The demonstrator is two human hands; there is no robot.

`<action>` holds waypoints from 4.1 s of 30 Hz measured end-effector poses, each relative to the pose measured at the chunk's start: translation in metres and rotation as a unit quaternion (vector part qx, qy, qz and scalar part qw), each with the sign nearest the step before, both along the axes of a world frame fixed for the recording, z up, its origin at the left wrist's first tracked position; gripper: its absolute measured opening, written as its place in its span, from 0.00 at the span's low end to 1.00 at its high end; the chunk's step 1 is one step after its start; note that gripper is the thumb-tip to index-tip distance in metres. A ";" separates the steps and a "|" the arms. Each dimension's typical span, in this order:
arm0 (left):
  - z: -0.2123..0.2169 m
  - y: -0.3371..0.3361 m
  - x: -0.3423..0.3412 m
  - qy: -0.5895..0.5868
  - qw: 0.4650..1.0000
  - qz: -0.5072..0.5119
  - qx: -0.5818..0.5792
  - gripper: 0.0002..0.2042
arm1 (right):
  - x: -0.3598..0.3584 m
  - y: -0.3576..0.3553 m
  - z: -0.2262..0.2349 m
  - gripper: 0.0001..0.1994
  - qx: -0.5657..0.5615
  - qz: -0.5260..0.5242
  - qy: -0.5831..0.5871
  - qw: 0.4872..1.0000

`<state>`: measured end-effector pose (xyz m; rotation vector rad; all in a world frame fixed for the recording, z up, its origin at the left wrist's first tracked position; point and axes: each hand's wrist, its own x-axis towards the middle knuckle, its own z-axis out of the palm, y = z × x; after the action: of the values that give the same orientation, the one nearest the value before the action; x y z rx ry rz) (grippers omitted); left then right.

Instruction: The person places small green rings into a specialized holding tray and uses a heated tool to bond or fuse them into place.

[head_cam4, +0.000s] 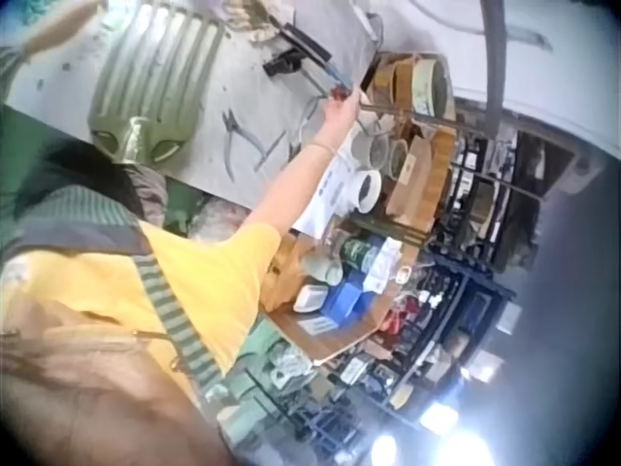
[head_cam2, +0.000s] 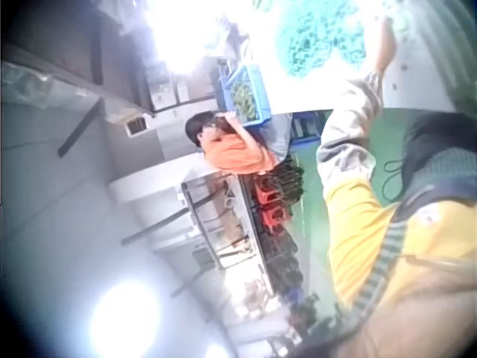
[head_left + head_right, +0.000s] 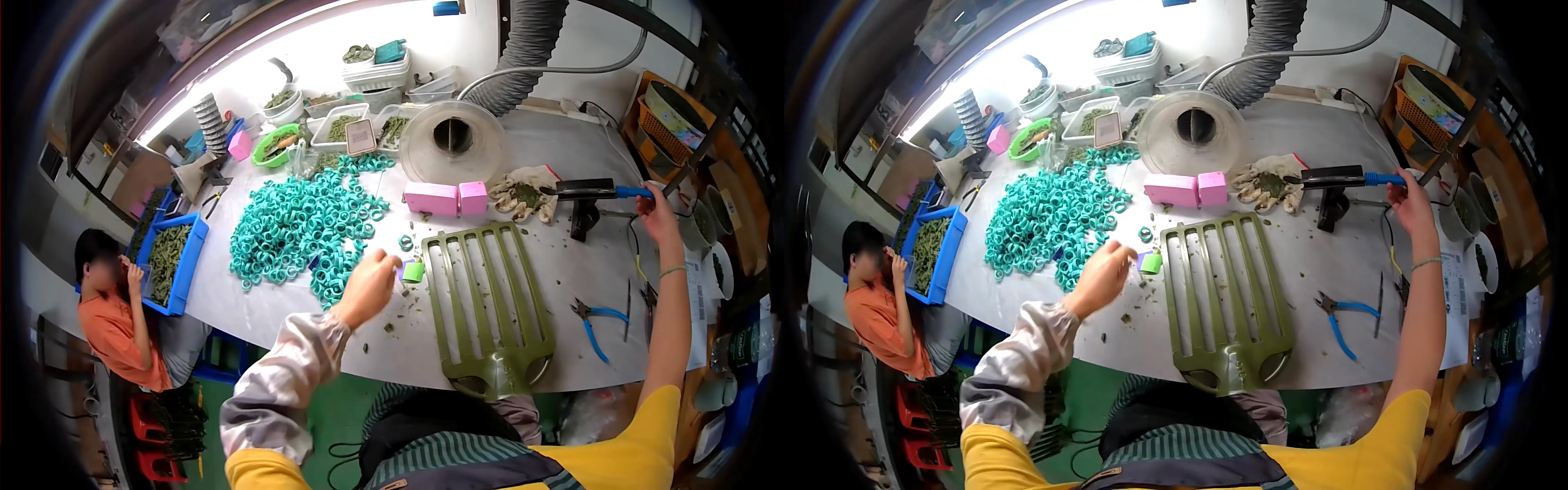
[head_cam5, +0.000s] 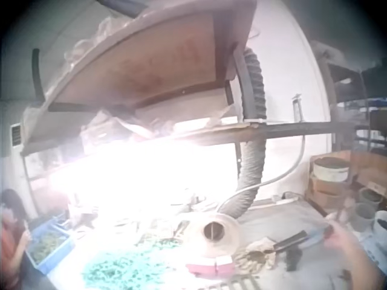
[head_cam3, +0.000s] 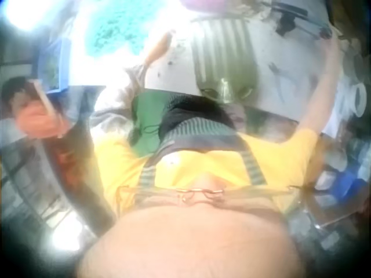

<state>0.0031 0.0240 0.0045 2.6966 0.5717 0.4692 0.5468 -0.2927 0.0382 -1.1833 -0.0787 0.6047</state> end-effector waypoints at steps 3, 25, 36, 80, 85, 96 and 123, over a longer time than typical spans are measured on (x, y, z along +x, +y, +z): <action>-0.006 0.039 0.024 -0.016 0.996 -0.047 0.068 0.16 | -0.032 0.003 0.019 0.15 0.006 -0.028 -0.088 0.996; -0.017 0.047 0.018 -0.089 0.951 0.042 -0.292 0.11 | -0.295 0.044 0.030 0.09 0.040 0.097 -0.088 0.991; -0.001 0.042 -0.004 -0.106 0.912 0.092 -0.386 0.14 | -0.296 0.074 0.072 0.10 -0.110 0.350 -0.556 0.746; -0.016 0.035 0.072 -0.102 0.990 -0.031 -0.096 0.11 | -0.324 0.097 -0.014 0.16 -0.041 0.011 -0.131 0.990; -0.018 0.037 0.071 -0.101 0.990 -0.036 -0.089 0.11 | -0.322 0.086 -0.003 0.15 -0.060 0.019 -0.166 0.984; -0.043 0.178 0.033 -0.085 0.976 0.066 0.187 0.12 | -0.323 0.063 0.018 0.16 -0.073 0.007 -0.148 0.986; -0.025 0.165 0.041 -0.091 0.923 0.177 -0.329 0.11 | -0.320 0.047 0.020 0.16 -0.086 -0.027 -0.145 0.985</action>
<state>0.0446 0.1894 -0.0202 1.8943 0.9663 0.4997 0.2266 -0.2461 0.0585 -1.4315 -0.2449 0.3925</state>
